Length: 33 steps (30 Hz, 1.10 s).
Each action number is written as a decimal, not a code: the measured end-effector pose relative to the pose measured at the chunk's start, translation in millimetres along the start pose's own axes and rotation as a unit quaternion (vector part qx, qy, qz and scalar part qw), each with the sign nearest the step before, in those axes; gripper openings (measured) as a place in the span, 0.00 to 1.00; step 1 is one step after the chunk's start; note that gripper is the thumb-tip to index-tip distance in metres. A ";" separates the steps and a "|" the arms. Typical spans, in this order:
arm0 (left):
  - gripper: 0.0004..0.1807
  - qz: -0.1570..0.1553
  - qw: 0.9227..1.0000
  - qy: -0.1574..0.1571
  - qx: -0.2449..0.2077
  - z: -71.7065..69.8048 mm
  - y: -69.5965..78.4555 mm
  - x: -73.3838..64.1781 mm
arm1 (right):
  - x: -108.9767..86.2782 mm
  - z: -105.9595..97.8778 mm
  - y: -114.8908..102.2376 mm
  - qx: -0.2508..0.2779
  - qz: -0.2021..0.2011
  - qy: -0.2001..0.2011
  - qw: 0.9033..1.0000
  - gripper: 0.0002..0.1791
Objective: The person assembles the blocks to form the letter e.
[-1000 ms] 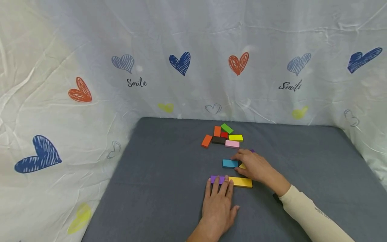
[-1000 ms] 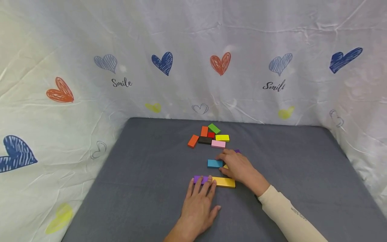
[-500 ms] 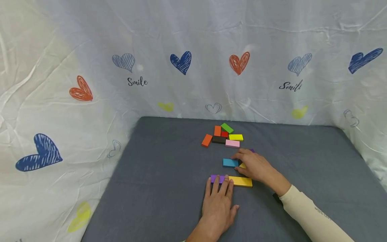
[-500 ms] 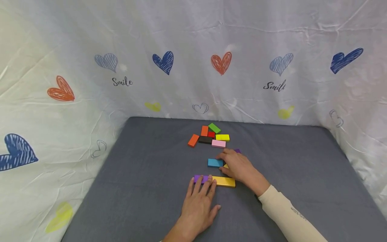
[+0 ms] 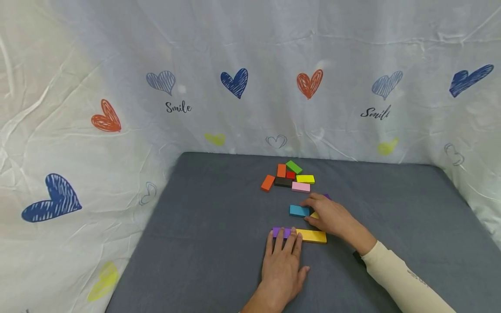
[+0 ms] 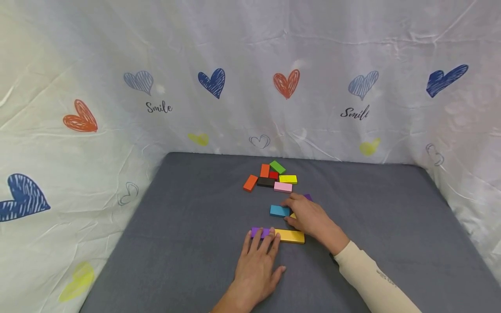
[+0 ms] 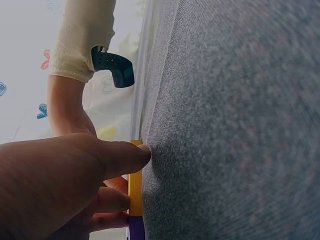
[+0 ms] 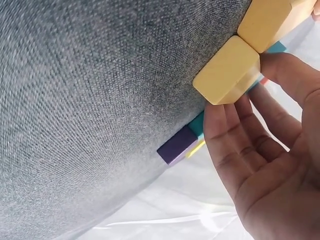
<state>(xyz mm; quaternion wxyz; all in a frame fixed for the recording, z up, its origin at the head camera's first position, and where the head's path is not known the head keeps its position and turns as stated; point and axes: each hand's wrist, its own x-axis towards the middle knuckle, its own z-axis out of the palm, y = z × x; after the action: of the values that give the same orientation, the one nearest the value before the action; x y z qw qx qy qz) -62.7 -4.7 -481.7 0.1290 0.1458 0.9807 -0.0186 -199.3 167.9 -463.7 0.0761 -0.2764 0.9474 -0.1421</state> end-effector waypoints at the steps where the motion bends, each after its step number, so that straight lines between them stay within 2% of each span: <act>1: 0.45 0.000 1.000 0.000 -0.001 -0.1 -0.1 -0.1 | -0.3 0.1 -0.2 -0.001 0.001 0.001 1.000 0.22; 24: 0.45 0.003 1.000 -0.008 -0.017 -0.6 -1.5 -0.2 | -0.5 2.2 -1.0 -0.004 0.003 0.017 1.000 0.23; 27: 0.44 0.003 1.000 0.000 -0.013 0.0 -1.6 -0.9 | -0.7 -0.3 0.5 -0.002 0.004 0.030 1.000 0.23; 33: 0.44 0.002 1.000 0.025 -0.008 1.0 -1.2 -3.0 | 5.5 -15.3 8.4 -0.001 -0.008 0.085 0.996 0.18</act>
<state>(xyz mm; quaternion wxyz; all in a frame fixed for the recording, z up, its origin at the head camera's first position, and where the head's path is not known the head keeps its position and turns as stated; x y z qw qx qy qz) -60.1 -6.8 -481.8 0.1054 0.1476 0.9834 -0.0072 -211.5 175.2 -452.2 -0.0062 -0.2711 0.9483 -0.1648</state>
